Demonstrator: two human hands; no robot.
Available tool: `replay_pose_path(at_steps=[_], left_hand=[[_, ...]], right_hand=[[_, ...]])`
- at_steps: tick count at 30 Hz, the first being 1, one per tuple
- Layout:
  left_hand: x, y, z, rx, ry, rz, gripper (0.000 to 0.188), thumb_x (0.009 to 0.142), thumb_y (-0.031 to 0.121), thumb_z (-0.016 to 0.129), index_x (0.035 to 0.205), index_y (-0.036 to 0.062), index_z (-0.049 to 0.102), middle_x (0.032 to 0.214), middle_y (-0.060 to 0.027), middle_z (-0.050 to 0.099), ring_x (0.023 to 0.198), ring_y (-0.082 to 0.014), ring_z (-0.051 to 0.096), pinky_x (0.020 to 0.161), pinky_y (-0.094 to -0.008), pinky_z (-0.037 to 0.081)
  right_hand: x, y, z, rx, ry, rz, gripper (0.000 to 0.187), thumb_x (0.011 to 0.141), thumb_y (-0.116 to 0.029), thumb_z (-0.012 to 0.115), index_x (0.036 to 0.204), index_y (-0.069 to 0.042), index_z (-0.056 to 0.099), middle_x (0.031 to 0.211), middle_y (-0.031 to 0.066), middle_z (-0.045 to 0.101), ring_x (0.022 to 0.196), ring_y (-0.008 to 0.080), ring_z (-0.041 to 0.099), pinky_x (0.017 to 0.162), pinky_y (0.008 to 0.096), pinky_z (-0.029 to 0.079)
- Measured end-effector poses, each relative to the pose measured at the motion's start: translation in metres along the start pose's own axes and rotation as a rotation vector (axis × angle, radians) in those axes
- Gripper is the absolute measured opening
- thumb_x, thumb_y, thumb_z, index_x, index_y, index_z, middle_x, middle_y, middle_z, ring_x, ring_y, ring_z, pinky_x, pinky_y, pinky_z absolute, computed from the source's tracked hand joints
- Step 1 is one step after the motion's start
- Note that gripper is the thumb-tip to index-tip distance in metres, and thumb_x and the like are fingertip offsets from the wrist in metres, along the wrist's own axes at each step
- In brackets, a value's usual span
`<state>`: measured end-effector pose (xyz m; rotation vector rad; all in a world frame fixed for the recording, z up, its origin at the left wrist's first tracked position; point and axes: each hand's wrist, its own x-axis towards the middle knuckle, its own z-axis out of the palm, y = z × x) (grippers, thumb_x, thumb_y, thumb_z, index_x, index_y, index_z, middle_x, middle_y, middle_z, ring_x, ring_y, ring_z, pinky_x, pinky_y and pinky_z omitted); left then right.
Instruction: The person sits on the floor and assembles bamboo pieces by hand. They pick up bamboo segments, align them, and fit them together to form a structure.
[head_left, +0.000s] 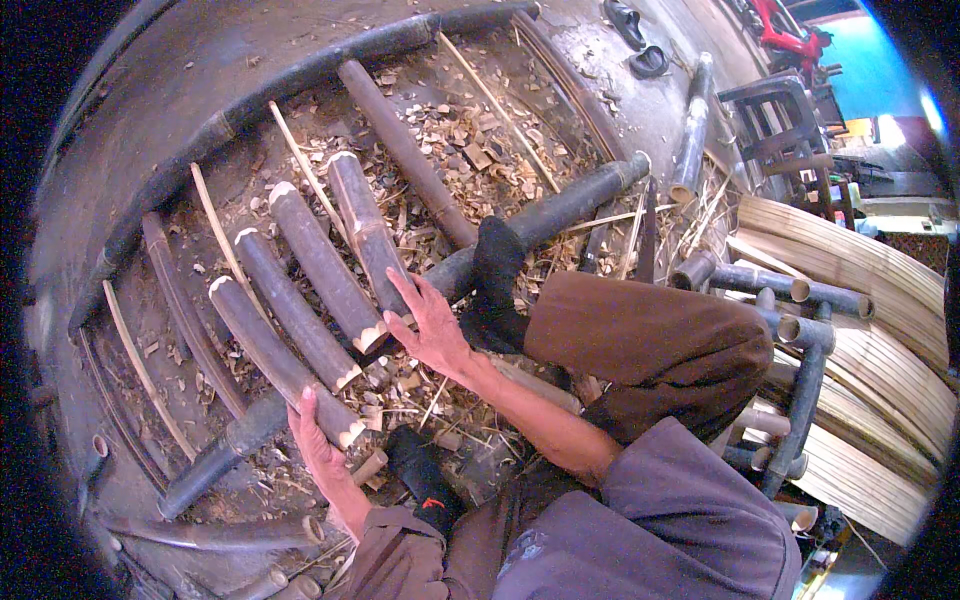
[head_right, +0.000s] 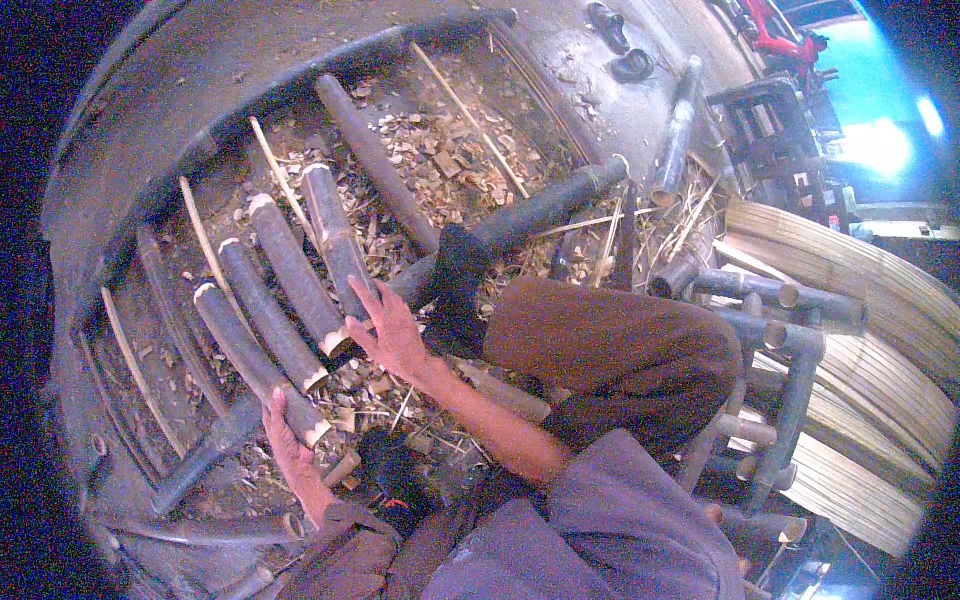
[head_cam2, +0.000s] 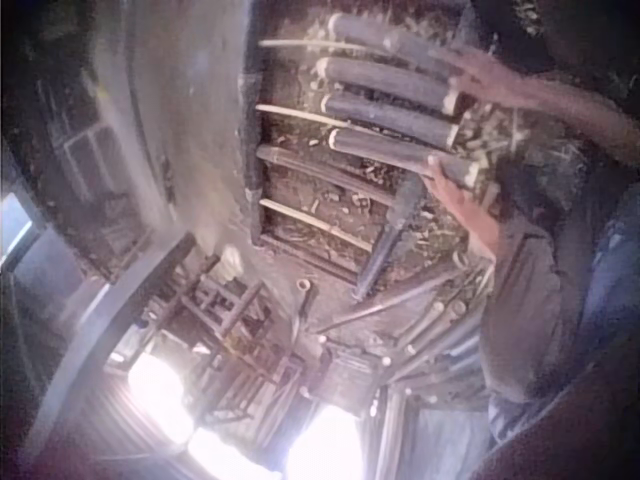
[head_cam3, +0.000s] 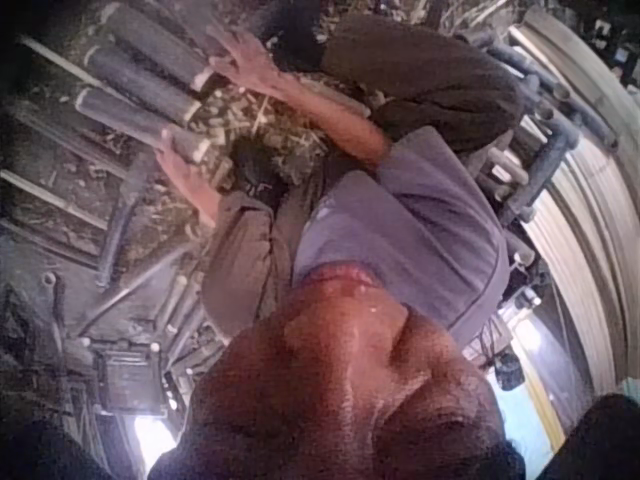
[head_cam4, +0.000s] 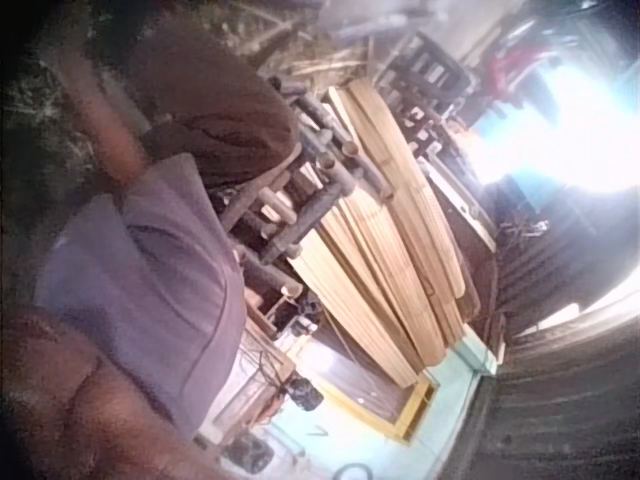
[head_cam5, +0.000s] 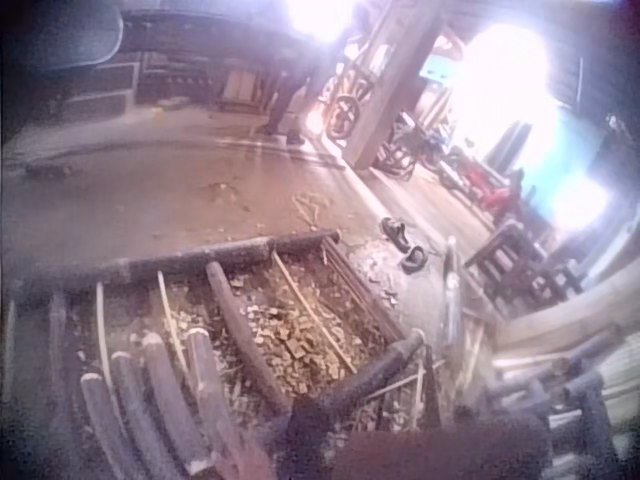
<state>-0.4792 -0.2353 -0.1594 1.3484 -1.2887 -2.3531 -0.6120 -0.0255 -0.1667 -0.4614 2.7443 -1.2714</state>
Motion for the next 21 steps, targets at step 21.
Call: replay_pose_path(at_steps=[21], left_hand=[[0.0, 0.006, 0.003, 0.02, 0.013, -0.028, 0.068, 0.076, 0.021, 0.077, 0.133, 0.0024, 0.046, 0.112, -0.0078, 0.06, 0.099, -0.0177, 0.058, 0.089, -0.0332, 0.047]], right_hand=[[0.003, -0.01, 0.0, 0.06, 0.011, -0.001, 0.055, 0.091, -0.016, 0.057, 0.141, -0.003, 0.04, 0.133, 0.0206, 0.05, 0.123, 0.035, 0.049, 0.106, 0.041, 0.036]])
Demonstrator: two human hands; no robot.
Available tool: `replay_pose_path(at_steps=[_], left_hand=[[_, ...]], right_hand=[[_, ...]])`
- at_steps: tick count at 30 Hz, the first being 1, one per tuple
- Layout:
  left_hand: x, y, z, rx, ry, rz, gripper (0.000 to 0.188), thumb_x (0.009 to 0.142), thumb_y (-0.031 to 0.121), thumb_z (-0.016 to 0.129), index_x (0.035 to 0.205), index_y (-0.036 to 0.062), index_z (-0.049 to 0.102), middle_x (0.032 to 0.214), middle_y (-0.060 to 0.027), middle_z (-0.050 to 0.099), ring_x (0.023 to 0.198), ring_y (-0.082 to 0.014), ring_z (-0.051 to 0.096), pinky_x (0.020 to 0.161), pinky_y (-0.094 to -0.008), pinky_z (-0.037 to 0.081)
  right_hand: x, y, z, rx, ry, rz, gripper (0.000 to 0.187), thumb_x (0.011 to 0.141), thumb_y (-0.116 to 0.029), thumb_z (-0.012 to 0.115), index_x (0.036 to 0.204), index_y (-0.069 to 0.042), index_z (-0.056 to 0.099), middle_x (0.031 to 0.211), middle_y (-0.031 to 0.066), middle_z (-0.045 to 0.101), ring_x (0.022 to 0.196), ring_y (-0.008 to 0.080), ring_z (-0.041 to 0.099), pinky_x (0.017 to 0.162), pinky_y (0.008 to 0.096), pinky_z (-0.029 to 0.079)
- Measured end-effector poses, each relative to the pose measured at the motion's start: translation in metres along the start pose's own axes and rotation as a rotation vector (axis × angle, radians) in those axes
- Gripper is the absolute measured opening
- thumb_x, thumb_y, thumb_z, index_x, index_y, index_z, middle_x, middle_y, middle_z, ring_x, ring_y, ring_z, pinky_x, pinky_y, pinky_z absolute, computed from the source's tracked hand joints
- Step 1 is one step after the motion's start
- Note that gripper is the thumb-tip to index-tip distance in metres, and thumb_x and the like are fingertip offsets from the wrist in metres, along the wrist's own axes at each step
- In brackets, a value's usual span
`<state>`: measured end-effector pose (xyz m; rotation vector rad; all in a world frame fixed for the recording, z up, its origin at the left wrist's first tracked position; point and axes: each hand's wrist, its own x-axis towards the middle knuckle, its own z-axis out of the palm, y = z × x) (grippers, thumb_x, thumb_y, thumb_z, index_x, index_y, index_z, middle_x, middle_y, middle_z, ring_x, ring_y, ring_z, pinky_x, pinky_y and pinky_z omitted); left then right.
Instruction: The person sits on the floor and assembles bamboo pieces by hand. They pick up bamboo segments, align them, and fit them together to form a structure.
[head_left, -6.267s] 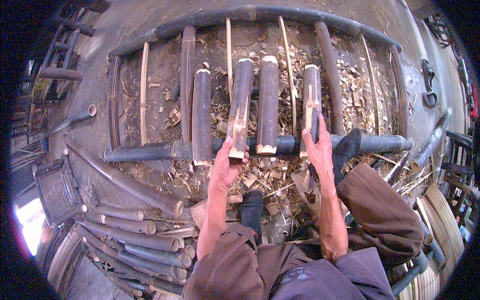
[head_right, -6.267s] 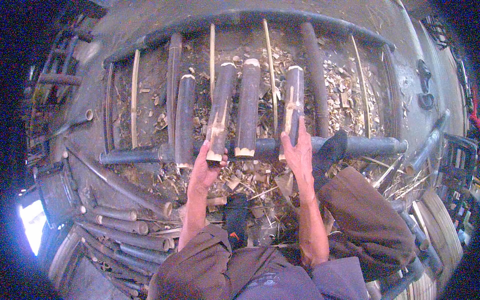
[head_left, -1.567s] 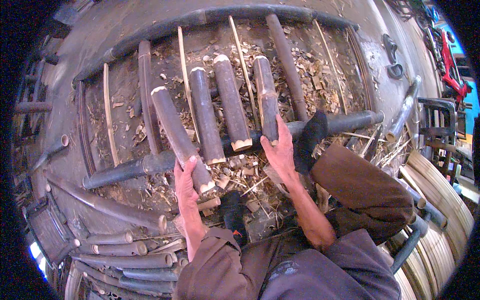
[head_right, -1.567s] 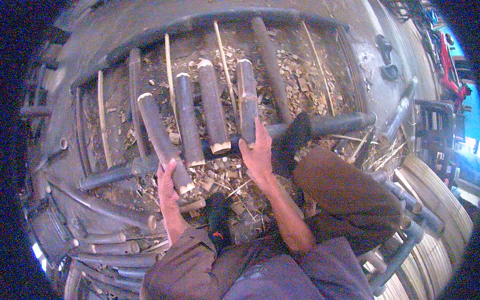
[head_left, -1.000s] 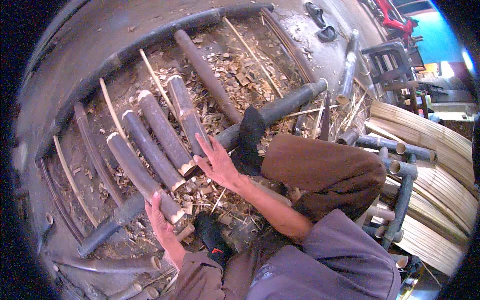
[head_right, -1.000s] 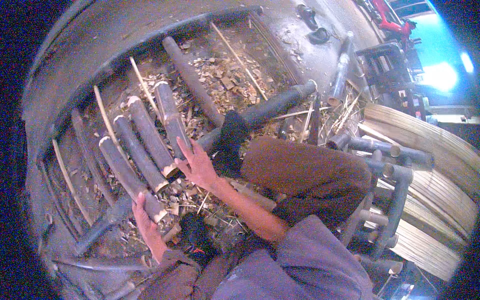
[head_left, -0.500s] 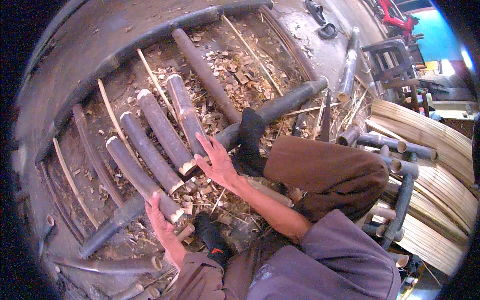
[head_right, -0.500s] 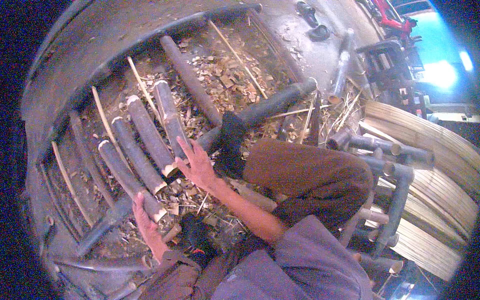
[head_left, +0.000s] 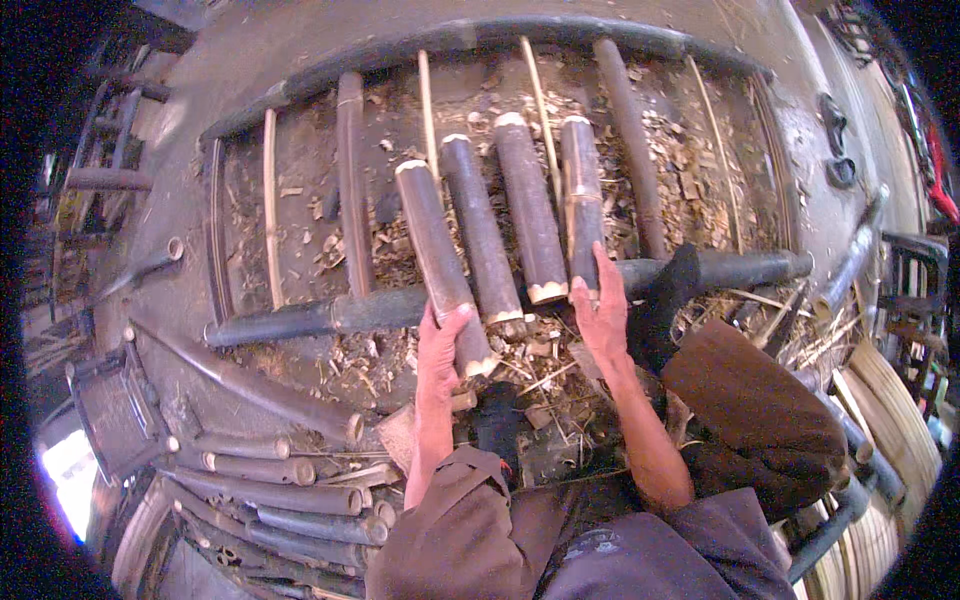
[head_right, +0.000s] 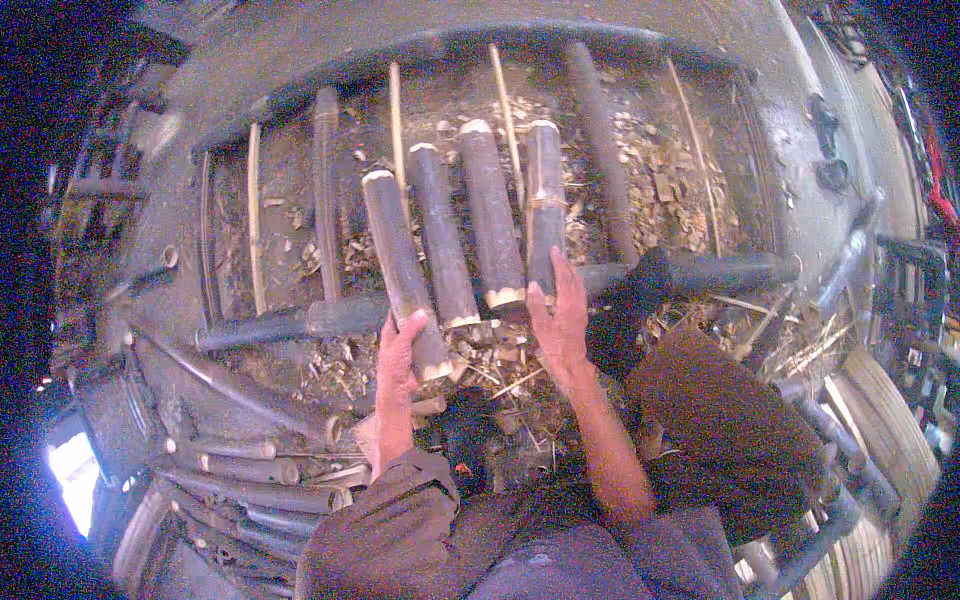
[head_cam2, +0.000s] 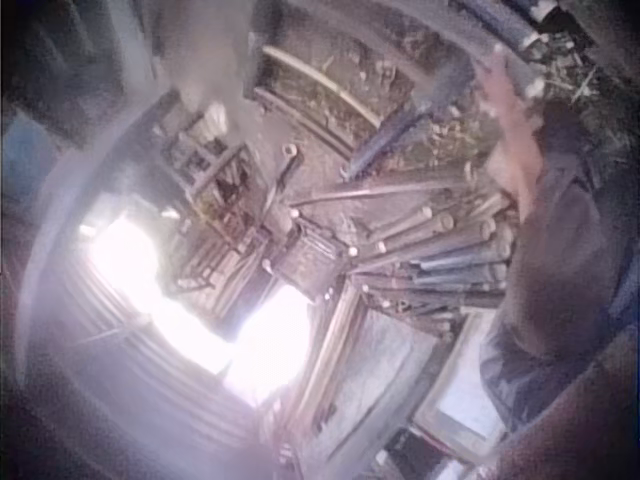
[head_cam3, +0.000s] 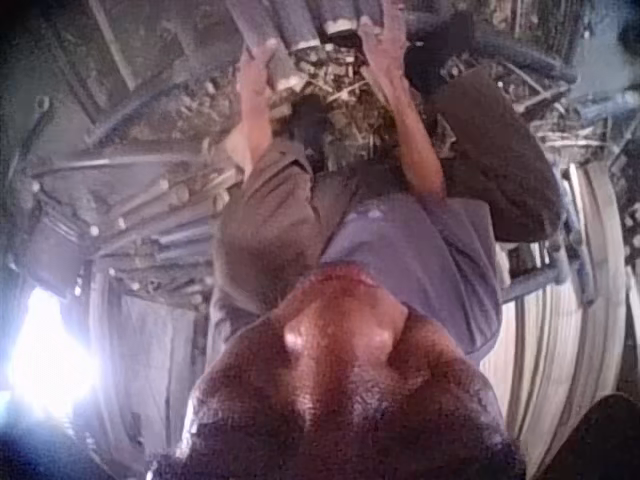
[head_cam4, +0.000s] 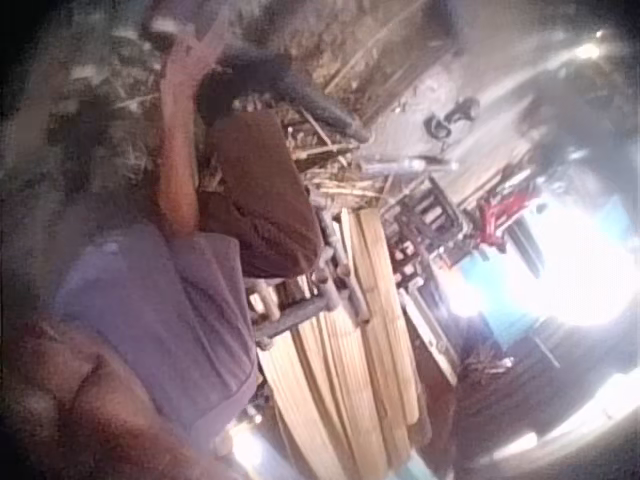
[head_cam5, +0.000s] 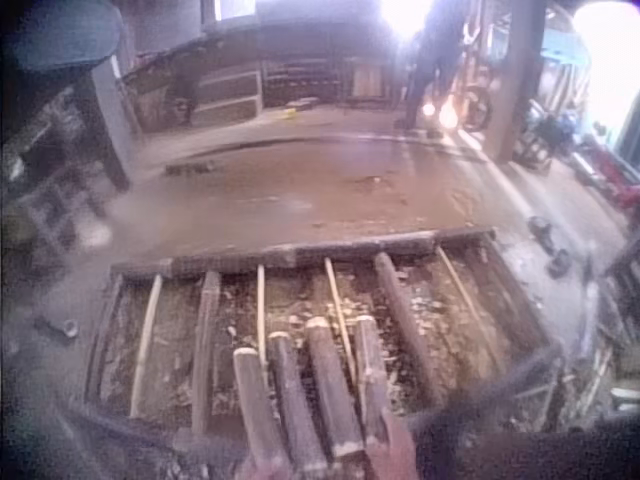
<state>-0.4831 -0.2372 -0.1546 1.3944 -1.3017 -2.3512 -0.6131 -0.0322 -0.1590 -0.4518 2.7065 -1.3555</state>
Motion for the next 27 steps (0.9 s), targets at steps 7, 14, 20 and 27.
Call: replay_pose_path(at_steps=[7, 14, 20, 27], left_hand=[[0.0, -0.003, 0.002, -0.009, 0.003, -0.007, 0.057, 0.078, 0.019, 0.075, 0.127, 0.0022, 0.051, 0.108, -0.0075, 0.062, 0.093, -0.0189, 0.06, 0.085, -0.0339, 0.049], [-0.009, 0.018, 0.014, -0.05, -0.045, 0.059, 0.055, 0.079, 0.018, 0.075, 0.127, 0.0027, 0.052, 0.11, -0.0084, 0.063, 0.096, -0.0191, 0.061, 0.084, -0.0357, 0.051], [-0.015, 0.055, 0.08, 0.244, -0.299, 0.156, 0.061, 0.078, 0.03, 0.077, 0.121, -0.004, 0.05, 0.105, -0.0121, 0.063, 0.092, -0.0189, 0.06, 0.082, -0.0356, 0.051], [-0.005, 0.025, 0.136, 0.477, -0.401, 0.283, 0.079, 0.076, 0.035, 0.072, 0.13, -0.0104, 0.036, 0.122, -0.0275, 0.054, 0.113, -0.0342, 0.054, 0.1, -0.0397, 0.041]], right_hand=[[0.004, 0.006, -0.005, 0.013, -0.063, -0.011, 0.06, 0.091, -0.022, 0.059, 0.144, -0.005, 0.035, 0.131, 0.0249, 0.048, 0.123, 0.0385, 0.046, 0.107, 0.0455, 0.033], [0.017, 0.002, -0.019, 0.174, -0.007, 0.099, 0.053, 0.093, -0.018, 0.059, 0.139, -0.001, 0.04, 0.129, 0.0157, 0.054, 0.116, 0.0297, 0.055, 0.101, 0.0382, 0.042], [0.025, 0.0, -0.076, 0.733, 0.087, 0.349, 0.049, 0.095, -0.024, 0.055, 0.138, -0.004, 0.042, 0.131, 0.0131, 0.052, 0.115, 0.0262, 0.055, 0.1, 0.0422, 0.044], [0.04, -0.061, -0.116, 0.917, 0.129, 0.187, 0.054, 0.099, -0.021, 0.048, 0.148, -0.005, 0.029, 0.148, 0.0117, 0.034, 0.133, 0.0277, 0.04, 0.109, 0.0475, 0.036]])
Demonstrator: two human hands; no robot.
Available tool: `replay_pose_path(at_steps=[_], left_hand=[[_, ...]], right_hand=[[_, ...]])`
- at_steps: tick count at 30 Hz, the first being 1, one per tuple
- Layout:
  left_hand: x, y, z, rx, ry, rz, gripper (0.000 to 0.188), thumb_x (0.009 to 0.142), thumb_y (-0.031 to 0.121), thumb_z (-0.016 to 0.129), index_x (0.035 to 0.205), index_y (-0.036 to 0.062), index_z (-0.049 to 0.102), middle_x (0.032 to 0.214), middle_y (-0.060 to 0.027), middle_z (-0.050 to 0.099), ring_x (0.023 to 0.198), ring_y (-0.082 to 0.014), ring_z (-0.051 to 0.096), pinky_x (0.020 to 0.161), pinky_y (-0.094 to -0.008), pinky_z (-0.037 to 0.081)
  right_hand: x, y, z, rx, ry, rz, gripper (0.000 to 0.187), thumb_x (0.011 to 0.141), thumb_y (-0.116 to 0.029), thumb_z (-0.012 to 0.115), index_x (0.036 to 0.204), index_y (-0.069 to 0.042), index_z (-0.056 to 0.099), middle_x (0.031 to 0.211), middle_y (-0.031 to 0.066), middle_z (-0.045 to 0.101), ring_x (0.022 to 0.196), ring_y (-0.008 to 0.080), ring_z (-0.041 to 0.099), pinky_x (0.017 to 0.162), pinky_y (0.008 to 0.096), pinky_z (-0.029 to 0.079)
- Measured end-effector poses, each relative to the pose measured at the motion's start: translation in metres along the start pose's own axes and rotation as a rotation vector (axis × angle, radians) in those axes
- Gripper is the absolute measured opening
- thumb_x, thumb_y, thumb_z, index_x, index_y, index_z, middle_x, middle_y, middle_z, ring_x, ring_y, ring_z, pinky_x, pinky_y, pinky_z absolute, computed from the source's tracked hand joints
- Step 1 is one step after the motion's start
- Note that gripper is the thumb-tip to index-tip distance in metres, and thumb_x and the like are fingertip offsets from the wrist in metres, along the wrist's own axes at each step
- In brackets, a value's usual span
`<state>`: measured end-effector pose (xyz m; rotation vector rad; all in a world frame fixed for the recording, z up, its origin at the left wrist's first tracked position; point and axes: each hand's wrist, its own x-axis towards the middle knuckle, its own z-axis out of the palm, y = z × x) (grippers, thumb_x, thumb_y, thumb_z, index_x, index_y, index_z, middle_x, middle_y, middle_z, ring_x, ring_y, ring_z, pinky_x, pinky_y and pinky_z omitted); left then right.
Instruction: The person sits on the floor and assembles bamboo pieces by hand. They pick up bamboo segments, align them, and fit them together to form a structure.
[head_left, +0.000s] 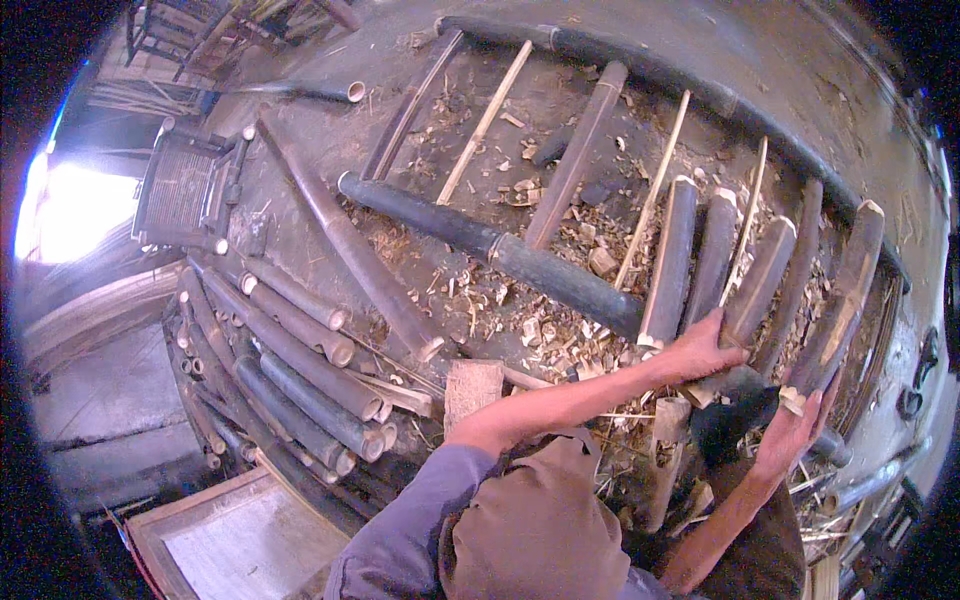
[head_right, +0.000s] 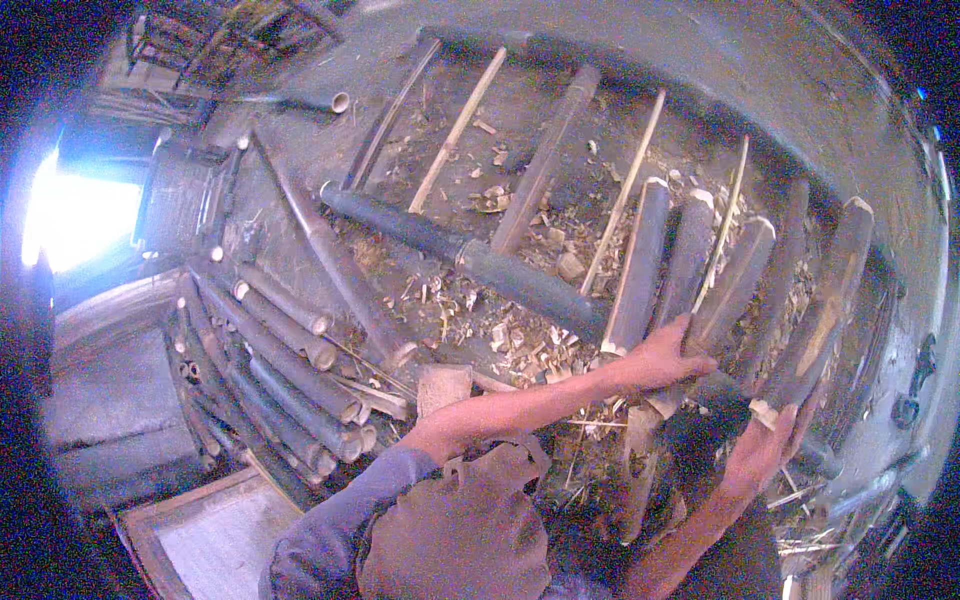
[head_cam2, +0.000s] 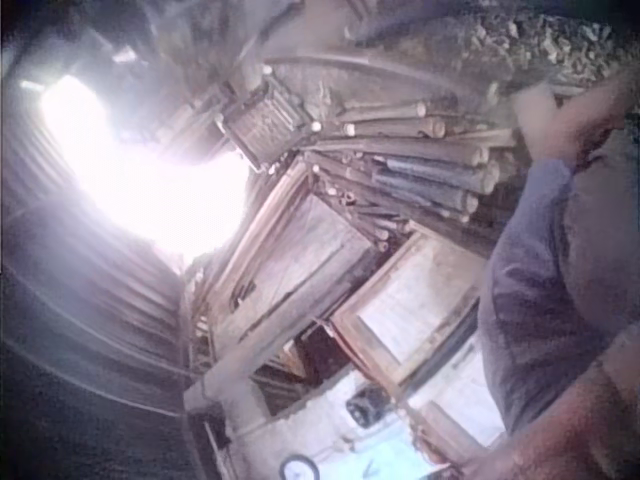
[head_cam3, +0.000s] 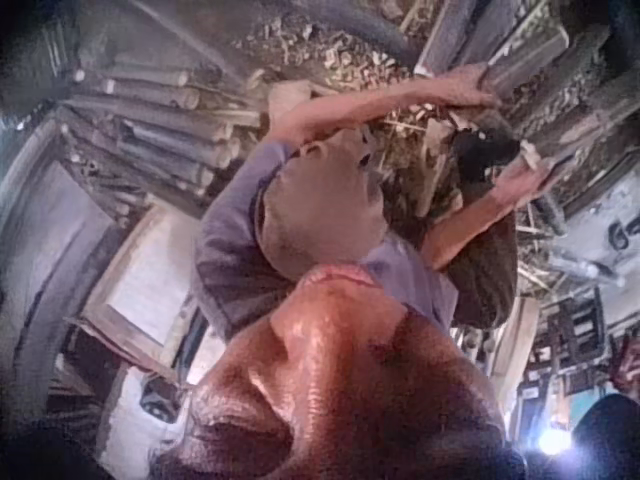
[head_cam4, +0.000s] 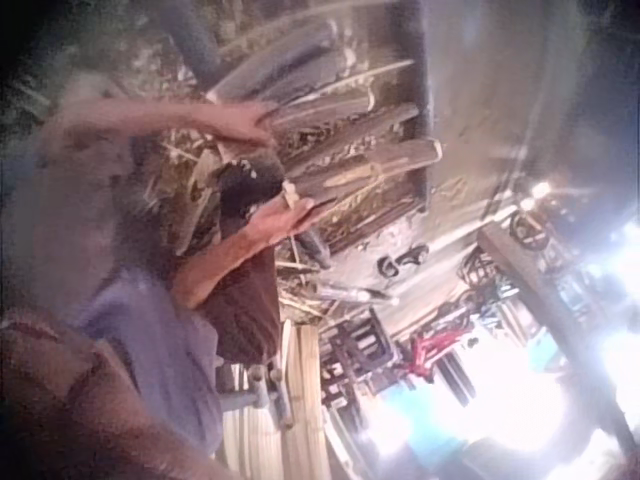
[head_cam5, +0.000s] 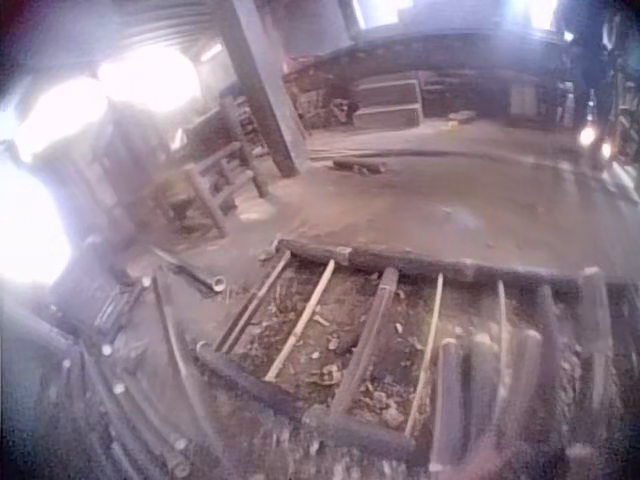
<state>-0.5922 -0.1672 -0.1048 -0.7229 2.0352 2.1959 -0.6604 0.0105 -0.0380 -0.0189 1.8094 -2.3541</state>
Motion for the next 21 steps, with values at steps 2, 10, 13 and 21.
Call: replay_pose_path(at_steps=[2, 10, 13, 21], left_hand=[[0.002, -0.009, 0.01, 0.223, 0.011, 0.098, 0.086, 0.088, 0.044, 0.064, 0.144, -0.0096, 0.025, 0.138, -0.0302, 0.045, 0.127, -0.0347, 0.048, 0.107, -0.039, 0.037], [-0.007, 0.024, -0.048, -0.593, 0.109, 0.128, 0.069, 0.092, 0.033, 0.061, 0.144, -0.0011, 0.03, 0.127, -0.0156, 0.054, 0.114, -0.0258, 0.054, 0.101, -0.0378, 0.043], [-0.026, 0.014, -0.083, -0.708, 0.327, 0.035, 0.064, 0.086, 0.027, 0.071, 0.136, 0.0014, 0.04, 0.121, -0.0107, 0.054, 0.107, -0.0192, 0.053, 0.095, -0.0348, 0.045], [-0.086, -0.031, -0.204, 0.238, 0.714, -0.01, 0.075, 0.077, 0.02, 0.076, 0.14, 0.0007, 0.039, 0.127, -0.0186, 0.054, 0.116, -0.0273, 0.053, 0.101, -0.037, 0.042]], right_hand=[[-0.008, -0.003, 0.014, -0.141, -0.058, -0.052, 0.055, 0.099, -0.023, 0.047, 0.148, -0.004, 0.029, 0.149, 0.0126, 0.034, 0.134, 0.0283, 0.038, 0.11, 0.0461, 0.033], [-0.054, 0.039, 0.068, -0.317, -0.407, 0.033, 0.06, 0.096, -0.02, 0.054, 0.148, -0.002, 0.03, 0.151, 0.0144, 0.033, 0.135, 0.0253, 0.035, 0.111, 0.0379, 0.028], [-0.07, 0.034, 0.101, -0.49, -0.544, 0.062, 0.052, 0.098, -0.019, 0.052, 0.145, -0.001, 0.036, 0.138, 0.0123, 0.05, 0.123, 0.0185, 0.048, 0.105, 0.0327, 0.035], [-0.06, 0.065, 0.084, -0.478, -0.431, 0.21, 0.034, 0.101, -0.021, 0.049, 0.127, 0.0, 0.057, 0.108, 0.0055, 0.064, 0.091, 0.0104, 0.059, 0.082, 0.0254, 0.048]])
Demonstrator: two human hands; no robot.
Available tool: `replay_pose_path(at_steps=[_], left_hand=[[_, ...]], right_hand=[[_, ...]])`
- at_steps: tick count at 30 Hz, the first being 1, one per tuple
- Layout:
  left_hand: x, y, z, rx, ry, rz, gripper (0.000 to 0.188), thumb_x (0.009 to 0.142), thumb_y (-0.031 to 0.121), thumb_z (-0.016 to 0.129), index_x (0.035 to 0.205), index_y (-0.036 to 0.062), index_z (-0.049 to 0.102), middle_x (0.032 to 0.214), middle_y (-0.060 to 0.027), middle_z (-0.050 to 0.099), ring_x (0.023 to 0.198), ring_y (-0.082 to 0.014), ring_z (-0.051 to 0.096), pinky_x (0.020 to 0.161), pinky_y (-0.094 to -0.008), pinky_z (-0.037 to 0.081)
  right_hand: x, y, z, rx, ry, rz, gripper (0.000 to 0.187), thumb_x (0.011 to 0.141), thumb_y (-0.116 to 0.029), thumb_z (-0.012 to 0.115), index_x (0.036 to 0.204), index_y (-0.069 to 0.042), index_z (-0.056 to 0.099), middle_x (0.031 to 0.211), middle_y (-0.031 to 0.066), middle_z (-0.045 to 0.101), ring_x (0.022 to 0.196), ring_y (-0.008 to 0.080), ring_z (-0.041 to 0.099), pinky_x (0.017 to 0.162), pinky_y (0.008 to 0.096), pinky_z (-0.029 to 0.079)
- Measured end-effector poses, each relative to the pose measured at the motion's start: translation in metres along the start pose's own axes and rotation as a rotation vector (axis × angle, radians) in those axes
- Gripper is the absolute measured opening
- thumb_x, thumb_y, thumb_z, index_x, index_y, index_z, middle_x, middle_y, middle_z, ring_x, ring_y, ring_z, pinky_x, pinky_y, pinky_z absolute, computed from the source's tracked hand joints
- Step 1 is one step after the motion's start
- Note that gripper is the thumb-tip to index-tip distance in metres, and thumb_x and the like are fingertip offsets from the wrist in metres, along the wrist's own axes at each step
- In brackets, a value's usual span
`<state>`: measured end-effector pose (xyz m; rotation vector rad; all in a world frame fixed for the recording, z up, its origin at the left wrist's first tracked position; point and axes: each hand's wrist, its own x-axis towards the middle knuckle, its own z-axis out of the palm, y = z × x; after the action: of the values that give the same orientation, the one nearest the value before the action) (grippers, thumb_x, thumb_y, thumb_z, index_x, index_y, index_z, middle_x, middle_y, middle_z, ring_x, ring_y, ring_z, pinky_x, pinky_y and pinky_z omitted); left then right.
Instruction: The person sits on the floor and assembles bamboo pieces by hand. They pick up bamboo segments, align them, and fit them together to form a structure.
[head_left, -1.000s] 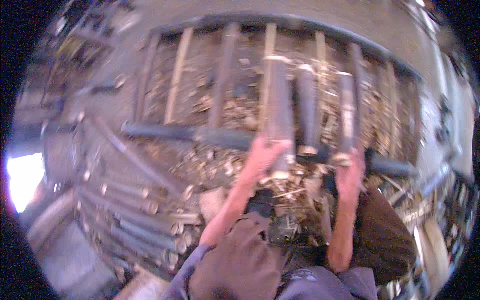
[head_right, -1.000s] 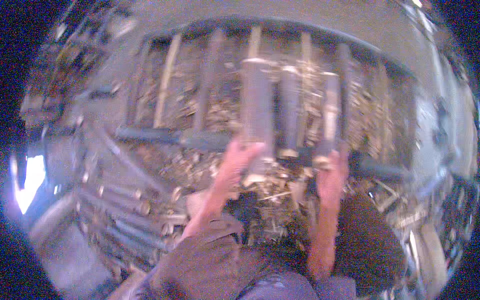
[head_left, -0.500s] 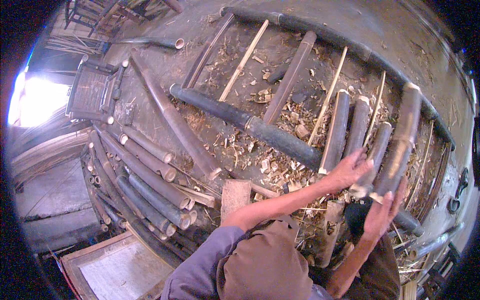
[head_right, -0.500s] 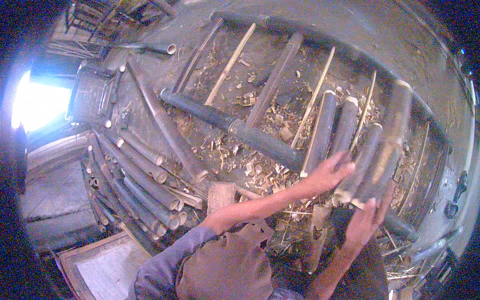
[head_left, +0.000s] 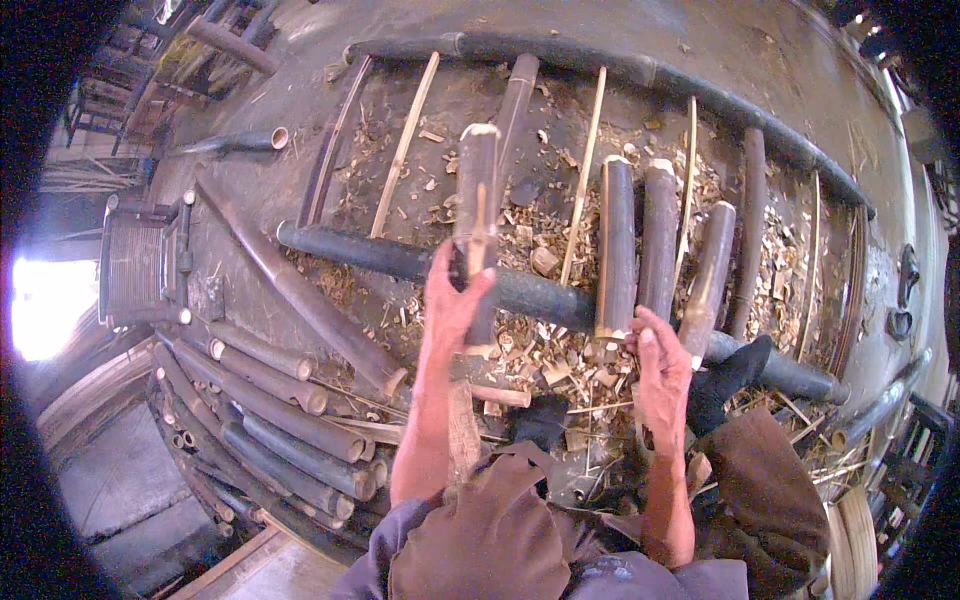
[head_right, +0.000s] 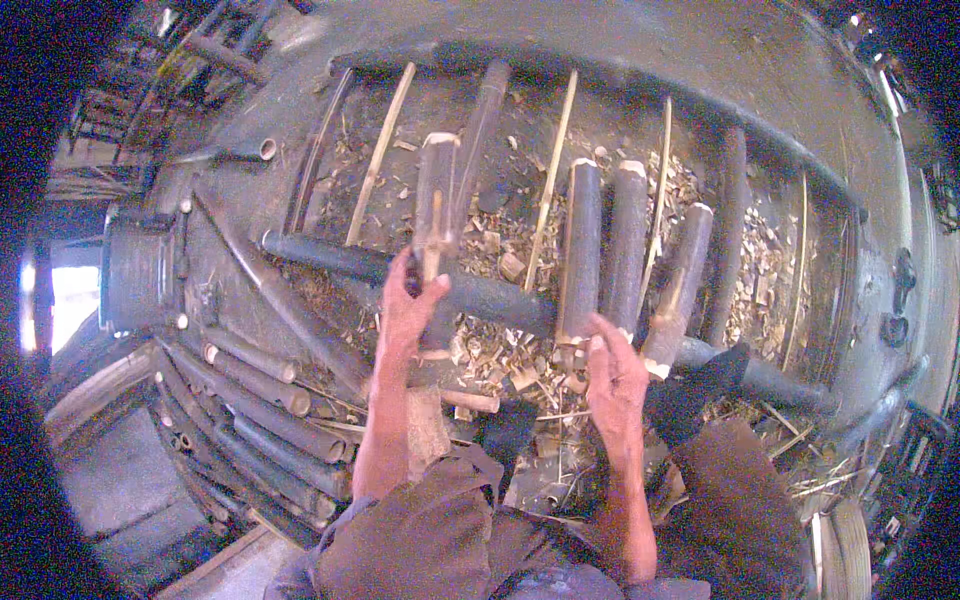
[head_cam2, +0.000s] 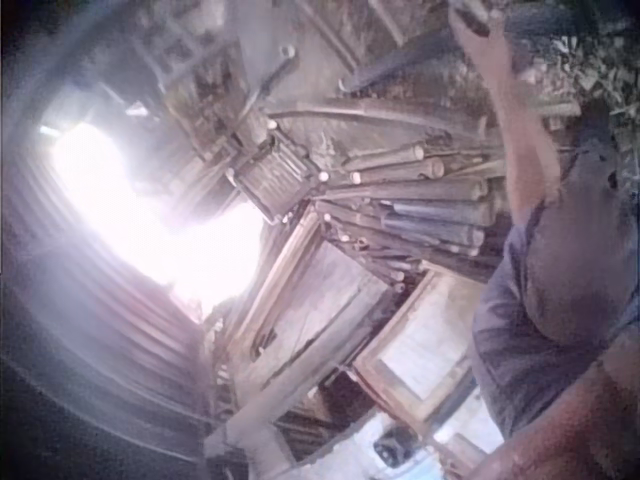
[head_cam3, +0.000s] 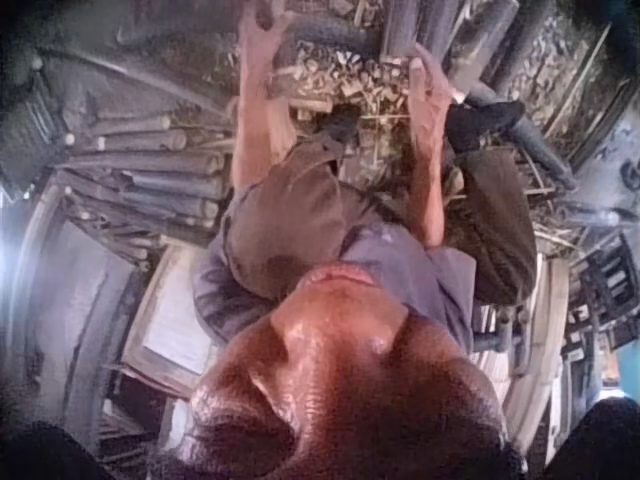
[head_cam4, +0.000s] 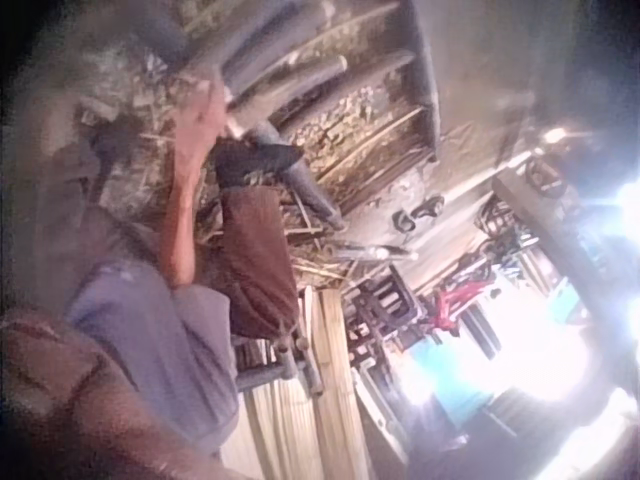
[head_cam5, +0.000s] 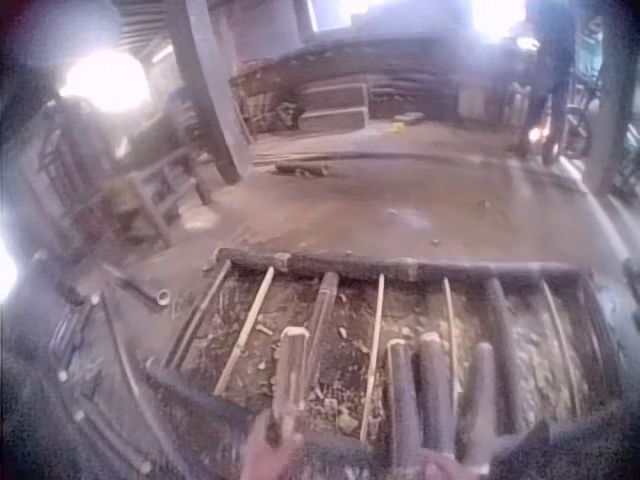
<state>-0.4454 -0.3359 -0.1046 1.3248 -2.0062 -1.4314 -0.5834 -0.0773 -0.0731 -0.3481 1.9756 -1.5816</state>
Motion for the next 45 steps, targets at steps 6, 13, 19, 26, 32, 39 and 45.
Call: replay_pose_path(at_steps=[6, 13, 19, 26, 32, 39, 45], left_hand=[[0.029, -0.017, -0.049, 0.796, 0.099, -0.027, 0.078, 0.078, 0.021, 0.073, 0.144, 0.012, 0.034, 0.131, -0.0224, 0.048, 0.12, -0.0435, 0.048, 0.099, -0.05, 0.042], [0.037, -0.034, -0.078, 0.895, 0.055, -0.087, 0.084, 0.075, 0.036, 0.073, 0.146, 0.0128, 0.032, 0.131, -0.0209, 0.05, 0.117, -0.0445, 0.051, 0.097, -0.0523, 0.043], [0.025, -0.047, -0.084, 0.859, 0.11, -0.084, 0.081, 0.077, 0.037, 0.073, 0.144, 0.0114, 0.034, 0.123, -0.0229, 0.055, 0.111, -0.0444, 0.055, 0.091, -0.0535, 0.045], [0.035, -0.07, -0.078, 1.232, 0.322, -0.03, 0.079, 0.071, 0.037, 0.078, 0.138, 0.0148, 0.042, 0.117, -0.0151, 0.053, 0.107, -0.0367, 0.053, 0.085, -0.0525, 0.044], [0.025, -0.061, -0.065, 1.024, 0.356, 0.032, 0.079, 0.076, 0.04, 0.074, 0.141, 0.0125, 0.04, 0.139, -0.0182, 0.04, 0.131, -0.0385, 0.036, 0.107, -0.0654, 0.021], [0.028, -0.055, -0.033, 1.038, 0.452, 0.216, 0.072, 0.079, 0.035, 0.071, 0.138, 0.0051, 0.043, 0.148, -0.0247, 0.03, 0.14, -0.041, 0.023, 0.111, -0.0644, 0.009], [-0.005, -0.021, 0.032, 0.477, 0.253, 0.461, 0.058, 0.085, 0.021, 0.067, 0.134, 0.003, 0.045, 0.138, -0.0213, 0.043, 0.131, -0.0381, 0.038, 0.11, -0.0479, 0.029]], right_hand=[[0.013, 0.012, -0.039, -0.153, 0.211, -0.028, 0.029, 0.1, -0.016, 0.049, 0.122, 0.0, 0.06, 0.107, 0.0086, 0.066, 0.092, 0.0148, 0.061, 0.085, 0.0279, 0.048], [0.02, 0.028, -0.065, -0.476, 0.33, -0.126, 0.032, 0.097, -0.016, 0.05, 0.126, -0.004, 0.057, 0.125, 0.016, 0.055, 0.119, 0.0311, 0.052, 0.102, 0.0406, 0.04], [0.025, 0.074, -0.081, -0.713, 0.382, -0.072, 0.044, 0.099, -0.028, 0.048, 0.135, -0.004, 0.047, 0.134, 0.0219, 0.047, 0.125, 0.0378, 0.044, 0.107, 0.0444, 0.034], [0.027, 0.087, -0.074, -0.498, 0.27, 0.018, 0.055, 0.101, -0.035, 0.044, 0.139, 0.004, 0.041, 0.141, 0.0221, 0.045, 0.131, 0.032, 0.042, 0.11, 0.0374, 0.03], [0.025, 0.088, -0.062, -0.54, 0.254, -0.006, 0.059, 0.099, -0.032, 0.047, 0.145, 0.0, 0.032, 0.147, 0.0224, 0.039, 0.136, 0.0352, 0.037, 0.111, 0.0401, 0.03], [0.029, 0.078, -0.062, -0.535, 0.267, -0.002, 0.07, 0.093, -0.027, 0.06, 0.148, 0.001, 0.026, 0.152, 0.0194, 0.032, 0.14, 0.0273, 0.031, 0.115, 0.0349, 0.023], [0.035, 0.065, -0.061, -0.337, 0.222, 0.046, 0.073, 0.087, -0.017, 0.066, 0.147, 0.0, 0.029, 0.145, 0.0173, 0.042, 0.13, 0.0232, 0.043, 0.108, 0.0319, 0.032]])
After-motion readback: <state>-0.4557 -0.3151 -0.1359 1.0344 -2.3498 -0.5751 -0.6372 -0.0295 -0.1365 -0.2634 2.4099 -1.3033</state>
